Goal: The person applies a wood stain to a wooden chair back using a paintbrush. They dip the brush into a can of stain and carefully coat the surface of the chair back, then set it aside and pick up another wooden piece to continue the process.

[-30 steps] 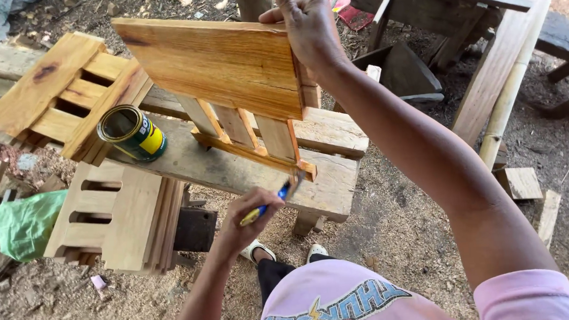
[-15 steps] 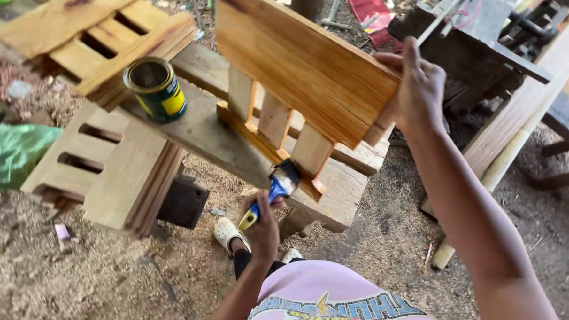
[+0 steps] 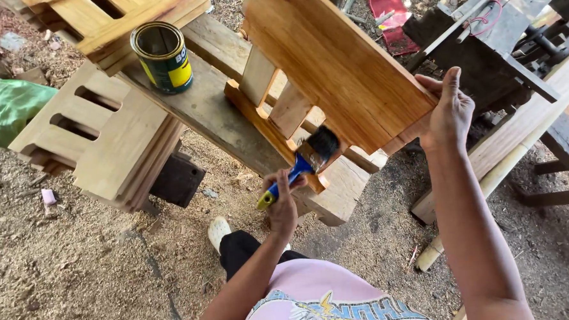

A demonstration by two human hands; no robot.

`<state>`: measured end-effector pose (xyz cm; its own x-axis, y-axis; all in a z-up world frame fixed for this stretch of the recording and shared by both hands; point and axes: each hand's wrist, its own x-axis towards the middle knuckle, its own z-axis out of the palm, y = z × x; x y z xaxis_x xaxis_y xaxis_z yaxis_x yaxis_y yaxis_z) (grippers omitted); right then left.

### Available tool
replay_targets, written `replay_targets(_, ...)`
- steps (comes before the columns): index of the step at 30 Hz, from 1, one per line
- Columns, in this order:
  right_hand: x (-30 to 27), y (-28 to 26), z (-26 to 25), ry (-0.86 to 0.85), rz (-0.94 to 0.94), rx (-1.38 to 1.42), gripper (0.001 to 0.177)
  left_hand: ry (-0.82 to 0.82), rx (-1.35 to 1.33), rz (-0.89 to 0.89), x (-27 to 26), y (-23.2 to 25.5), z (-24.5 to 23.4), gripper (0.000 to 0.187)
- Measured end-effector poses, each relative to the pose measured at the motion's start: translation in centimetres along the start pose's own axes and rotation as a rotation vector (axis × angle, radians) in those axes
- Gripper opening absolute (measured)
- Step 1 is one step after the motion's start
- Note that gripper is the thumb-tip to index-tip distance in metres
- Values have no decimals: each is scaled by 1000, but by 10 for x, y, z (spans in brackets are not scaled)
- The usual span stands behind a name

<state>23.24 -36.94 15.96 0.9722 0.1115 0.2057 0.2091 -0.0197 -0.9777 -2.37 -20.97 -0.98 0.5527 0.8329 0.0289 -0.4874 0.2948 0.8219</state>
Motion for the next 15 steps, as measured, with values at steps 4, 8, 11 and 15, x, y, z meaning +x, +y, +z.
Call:
replay_targets(4, 22, 16, -11, -41, -8, 116, 66, 14, 151, -107, -7, -27, -34, 22)
replay_targets(8, 26, 20, -14, -27, 18, 149, 66, -26, 275, 73, -4, 9, -28, 17)
replay_targets(11, 20, 18, -12, -44, -2, 160, 67, -44, 286, 217, 10, 18, -9, 17)
replay_targets(15, 1, 3, -1, -16, -13, 120, 67, -45, 366, 232, 8, -11, -5, 20)
